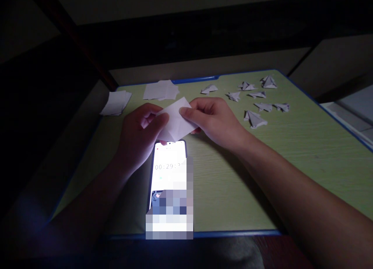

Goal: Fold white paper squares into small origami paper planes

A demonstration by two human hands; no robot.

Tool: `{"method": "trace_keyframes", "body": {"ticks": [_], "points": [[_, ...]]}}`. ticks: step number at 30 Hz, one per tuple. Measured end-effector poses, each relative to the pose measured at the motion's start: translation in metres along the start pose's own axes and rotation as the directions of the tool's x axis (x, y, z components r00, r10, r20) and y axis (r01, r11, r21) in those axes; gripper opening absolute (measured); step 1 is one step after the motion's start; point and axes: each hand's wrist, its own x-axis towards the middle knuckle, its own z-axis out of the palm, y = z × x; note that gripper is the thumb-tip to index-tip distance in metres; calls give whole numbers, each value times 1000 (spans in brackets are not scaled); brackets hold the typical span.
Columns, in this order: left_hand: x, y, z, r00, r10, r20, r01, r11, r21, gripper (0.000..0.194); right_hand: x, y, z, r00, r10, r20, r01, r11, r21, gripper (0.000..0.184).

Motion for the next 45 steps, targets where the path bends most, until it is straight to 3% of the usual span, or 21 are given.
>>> {"method": "trace_keyframes", "body": {"ticks": [33,45], "points": [[0,-2,0,1000,17,19,-19,998,68,7,-1,1,1,1000,4,-9,-4,1000,-29,28],[0,0,0,1000,-3,22,3,1000,24,6,-1,1,1,1000,-7,-12,7,1000,-6,30]]}}
